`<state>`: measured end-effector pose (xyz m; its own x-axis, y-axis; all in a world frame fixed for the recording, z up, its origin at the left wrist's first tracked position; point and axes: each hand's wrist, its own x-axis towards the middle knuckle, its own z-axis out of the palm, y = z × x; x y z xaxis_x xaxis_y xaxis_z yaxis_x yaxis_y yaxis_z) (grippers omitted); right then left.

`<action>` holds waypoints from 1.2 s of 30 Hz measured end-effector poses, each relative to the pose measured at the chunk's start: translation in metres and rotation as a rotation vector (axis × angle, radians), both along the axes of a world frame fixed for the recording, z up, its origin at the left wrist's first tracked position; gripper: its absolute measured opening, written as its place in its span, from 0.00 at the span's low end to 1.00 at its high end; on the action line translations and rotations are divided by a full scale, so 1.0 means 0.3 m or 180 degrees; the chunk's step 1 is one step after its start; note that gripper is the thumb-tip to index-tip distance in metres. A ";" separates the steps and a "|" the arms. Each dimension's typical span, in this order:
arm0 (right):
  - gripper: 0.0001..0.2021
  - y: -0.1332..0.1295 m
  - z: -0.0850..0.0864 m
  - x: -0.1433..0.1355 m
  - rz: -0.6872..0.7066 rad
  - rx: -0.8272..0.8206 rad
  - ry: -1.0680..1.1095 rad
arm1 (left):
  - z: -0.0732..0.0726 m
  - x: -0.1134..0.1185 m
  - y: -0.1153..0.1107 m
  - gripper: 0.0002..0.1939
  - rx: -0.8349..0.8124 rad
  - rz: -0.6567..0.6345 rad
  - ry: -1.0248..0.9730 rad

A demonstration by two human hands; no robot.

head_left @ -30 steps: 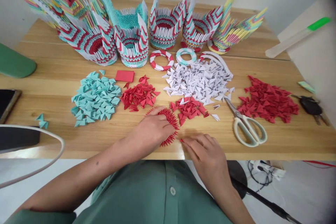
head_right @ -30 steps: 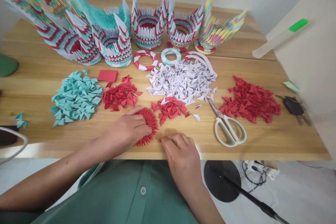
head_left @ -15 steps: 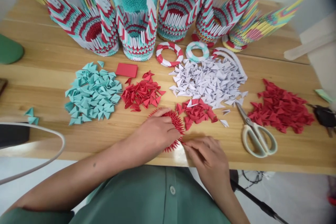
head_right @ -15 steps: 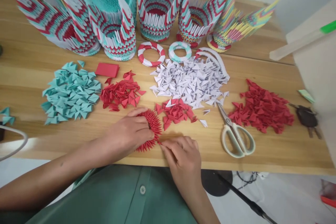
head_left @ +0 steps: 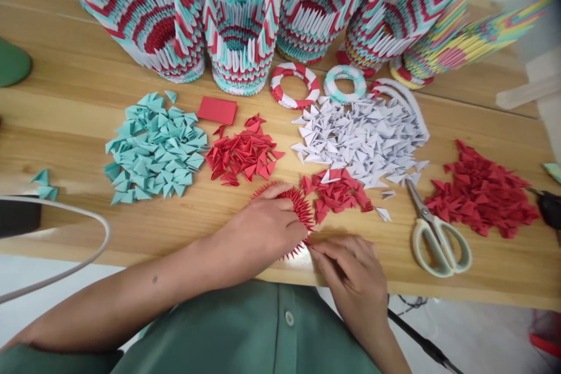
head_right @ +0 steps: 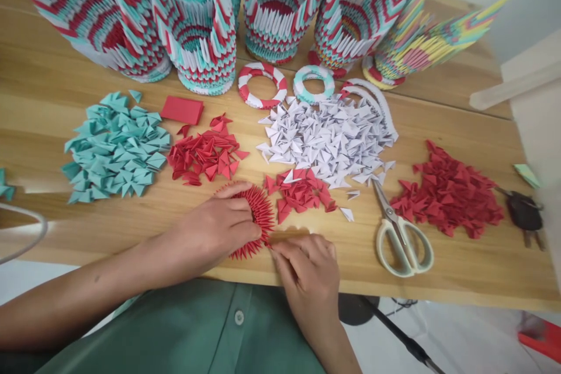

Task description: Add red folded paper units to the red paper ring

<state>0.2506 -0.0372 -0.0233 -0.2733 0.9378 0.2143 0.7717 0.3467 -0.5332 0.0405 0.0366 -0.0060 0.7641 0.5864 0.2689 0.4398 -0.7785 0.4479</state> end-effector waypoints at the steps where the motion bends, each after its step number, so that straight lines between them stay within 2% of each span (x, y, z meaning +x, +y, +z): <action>1: 0.03 0.000 0.000 -0.001 0.0009 0.0003 -0.0004 | -0.001 0.000 0.000 0.17 0.0003 0.0000 -0.0008; 36: 0.04 -0.002 -0.001 0.000 0.0212 0.0070 -0.0022 | -0.012 0.004 -0.001 0.18 0.0021 0.0053 -0.0191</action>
